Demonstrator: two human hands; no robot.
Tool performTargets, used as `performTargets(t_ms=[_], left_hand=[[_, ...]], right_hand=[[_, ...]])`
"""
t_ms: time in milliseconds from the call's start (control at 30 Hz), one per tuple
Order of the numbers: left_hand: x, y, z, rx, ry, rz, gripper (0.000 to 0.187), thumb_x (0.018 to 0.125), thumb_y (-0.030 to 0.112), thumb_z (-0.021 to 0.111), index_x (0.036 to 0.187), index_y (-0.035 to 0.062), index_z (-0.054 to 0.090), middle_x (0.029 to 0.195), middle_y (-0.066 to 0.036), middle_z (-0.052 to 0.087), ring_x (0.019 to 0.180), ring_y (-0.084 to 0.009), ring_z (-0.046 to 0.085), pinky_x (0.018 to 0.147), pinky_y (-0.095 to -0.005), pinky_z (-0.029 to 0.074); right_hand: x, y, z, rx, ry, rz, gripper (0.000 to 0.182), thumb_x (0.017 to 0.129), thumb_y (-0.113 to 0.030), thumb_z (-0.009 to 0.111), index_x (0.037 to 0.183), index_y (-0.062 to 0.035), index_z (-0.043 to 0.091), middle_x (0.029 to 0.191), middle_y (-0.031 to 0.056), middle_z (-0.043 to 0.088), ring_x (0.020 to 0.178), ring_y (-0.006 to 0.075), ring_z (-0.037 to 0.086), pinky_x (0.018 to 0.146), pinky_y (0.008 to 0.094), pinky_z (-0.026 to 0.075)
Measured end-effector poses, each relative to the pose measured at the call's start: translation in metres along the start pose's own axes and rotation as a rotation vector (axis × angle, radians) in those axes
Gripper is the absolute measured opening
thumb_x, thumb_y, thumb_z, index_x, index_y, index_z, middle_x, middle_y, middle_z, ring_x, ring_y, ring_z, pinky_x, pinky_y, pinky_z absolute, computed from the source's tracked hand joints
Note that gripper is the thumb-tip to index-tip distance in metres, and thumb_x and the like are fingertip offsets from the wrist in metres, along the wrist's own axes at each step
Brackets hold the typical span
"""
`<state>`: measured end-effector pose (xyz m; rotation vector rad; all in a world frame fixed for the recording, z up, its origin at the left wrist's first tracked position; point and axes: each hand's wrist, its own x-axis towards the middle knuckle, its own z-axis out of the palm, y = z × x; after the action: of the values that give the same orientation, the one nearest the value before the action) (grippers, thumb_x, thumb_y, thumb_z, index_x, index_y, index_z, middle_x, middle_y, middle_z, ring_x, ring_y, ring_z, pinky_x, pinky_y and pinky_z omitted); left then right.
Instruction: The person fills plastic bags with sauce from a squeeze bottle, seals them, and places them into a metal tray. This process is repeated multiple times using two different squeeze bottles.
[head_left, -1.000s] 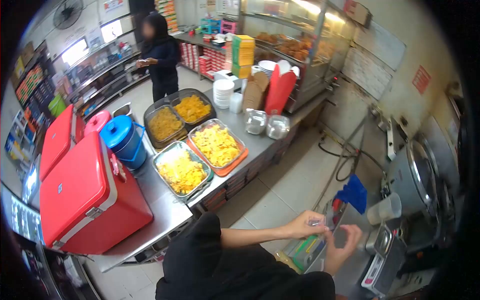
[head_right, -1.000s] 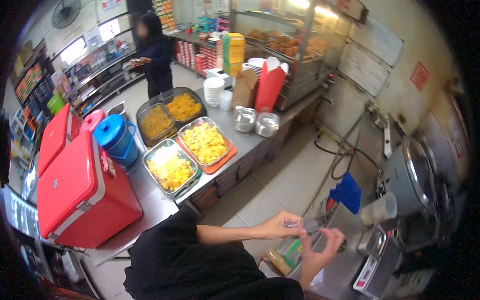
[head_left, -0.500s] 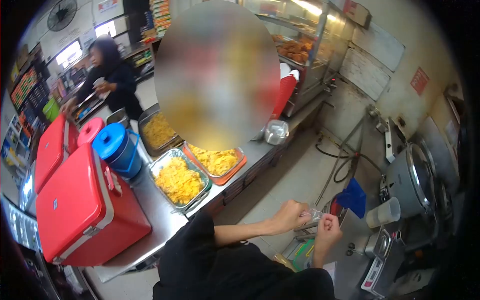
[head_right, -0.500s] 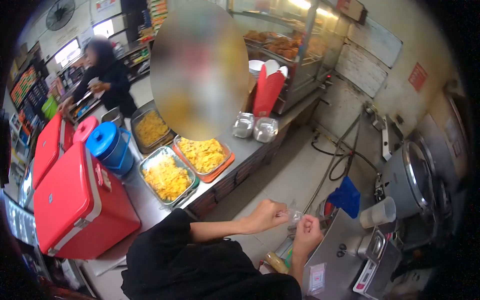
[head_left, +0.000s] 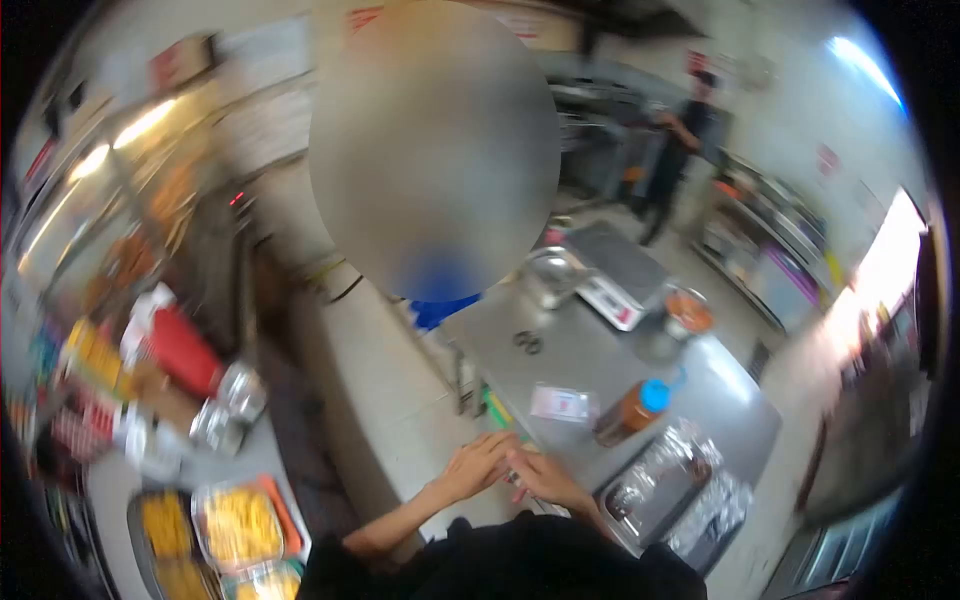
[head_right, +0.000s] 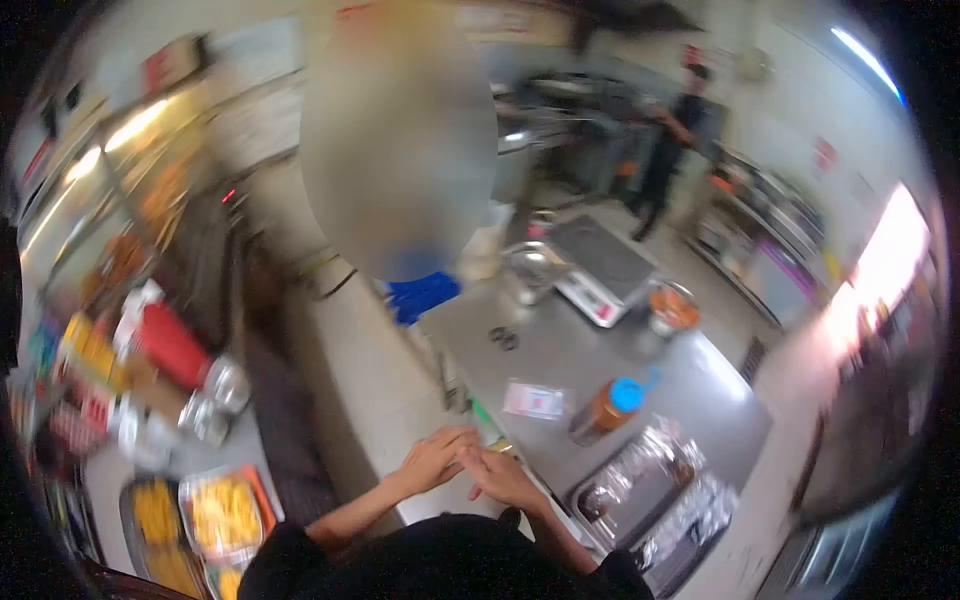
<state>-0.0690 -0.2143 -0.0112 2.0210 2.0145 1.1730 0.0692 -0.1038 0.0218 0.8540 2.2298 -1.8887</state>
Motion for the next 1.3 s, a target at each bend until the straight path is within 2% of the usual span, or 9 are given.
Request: performTargets(t_ms=[133,267,300,333,633,767,867,1100,1300], left_hand=[[-0.014,-0.046,-0.023,-0.053,0.231,-0.268,0.033,0.067,0.016,0.073,0.095,0.0064,0.058,0.105,-0.008,0.059,0.094,-0.0230,0.057,0.070,-0.0310,0.048],[-0.074,-0.098,-0.156,0.046,1.085,-0.647,0.034,0.064,0.007,0.073,0.094,-0.0001,0.058,0.084,-0.008,0.060,0.075,-0.0187,0.057,0.069,-0.0308,0.048],[-0.118,-0.125,-0.195,-0.037,1.154,-0.433,0.029,0.070,0.014,0.070,0.090,-0.0016,0.059,0.083,-0.009,0.060,0.074,-0.0179,0.056,0.065,-0.0294,0.048],[-0.160,-0.127,-0.226,0.578,1.235,-0.908,0.030,0.077,0.021,0.063,0.095,-0.0020,0.057,0.087,-0.011,0.060,0.075,-0.0186,0.057,0.064,-0.0287,0.049],[-0.373,-0.223,-0.183,0.083,1.184,-0.490,0.034,0.078,0.023,0.061,0.101,-0.0012,0.055,0.091,-0.011,0.060,0.077,-0.0186,0.058,0.064,-0.0276,0.048],[-0.251,-0.127,-0.129,0.091,0.911,-0.583,0.028,0.080,0.015,0.055,0.104,0.0020,0.058,0.096,-0.009,0.063,0.075,-0.0174,0.058,0.064,-0.0291,0.047],[-0.074,0.032,-0.066,-0.688,0.771,-0.892,0.050,0.075,0.018,0.066,0.119,0.0051,0.047,0.105,-0.004,0.060,0.083,-0.0097,0.056,0.059,-0.0193,0.041],[0.039,0.121,-0.034,-0.834,0.173,-0.448,0.057,0.065,0.004,0.074,0.117,0.0018,0.050,0.094,-0.005,0.059,0.088,-0.0112,0.055,0.075,-0.0233,0.043],[0.052,0.155,-0.025,-0.804,0.092,-0.307,0.060,0.063,0.004,0.077,0.117,0.0000,0.050,0.096,-0.007,0.059,0.088,-0.0133,0.056,0.073,-0.0253,0.045]], right_hand=[[-0.010,0.063,-0.021,0.061,0.875,-0.422,0.042,0.082,-0.022,0.062,0.115,-0.0015,0.047,0.083,0.0063,0.060,0.071,0.0140,0.059,0.060,0.0254,0.046],[-0.030,0.096,-0.048,0.032,1.393,-0.215,0.080,0.065,-0.019,0.077,0.128,0.0013,0.031,0.113,0.0138,0.048,0.104,0.0214,0.047,0.085,0.0312,0.040],[-0.025,0.110,-0.060,-0.030,1.509,-0.265,0.093,0.060,-0.020,0.081,0.131,0.0028,0.025,0.123,0.0173,0.041,0.114,0.0255,0.041,0.093,0.0337,0.036],[-0.018,0.127,-0.072,-0.011,1.449,-0.315,0.106,0.054,-0.023,0.085,0.132,0.0049,0.018,0.130,0.0218,0.029,0.123,0.0310,0.029,0.102,0.0373,0.026],[0.056,0.162,-0.125,0.063,1.269,-0.487,0.103,0.049,-0.017,0.084,0.132,-0.0010,0.024,0.124,0.0172,0.041,0.115,0.0301,0.043,0.095,0.0378,0.036],[0.048,0.151,-0.137,-0.076,1.292,-0.493,0.082,0.052,-0.009,0.077,0.124,-0.0040,0.038,0.109,0.0131,0.052,0.103,0.0273,0.052,0.087,0.0370,0.042],[0.027,0.117,-0.144,-0.153,1.185,-0.615,0.070,0.055,-0.010,0.072,0.118,-0.0035,0.043,0.107,0.0131,0.053,0.102,0.0266,0.052,0.087,0.0375,0.042],[-0.064,-0.024,-0.164,-0.572,0.879,-1.153,0.065,0.059,-0.015,0.076,0.116,-0.0035,0.047,0.121,0.0122,0.051,0.115,0.0288,0.047,0.098,0.0416,0.031],[-0.111,-0.073,-0.189,-1.043,0.785,-1.294,0.054,0.062,-0.009,0.069,0.113,-0.0096,0.051,0.120,0.0041,0.054,0.115,0.0239,0.047,0.099,0.0431,0.027]])
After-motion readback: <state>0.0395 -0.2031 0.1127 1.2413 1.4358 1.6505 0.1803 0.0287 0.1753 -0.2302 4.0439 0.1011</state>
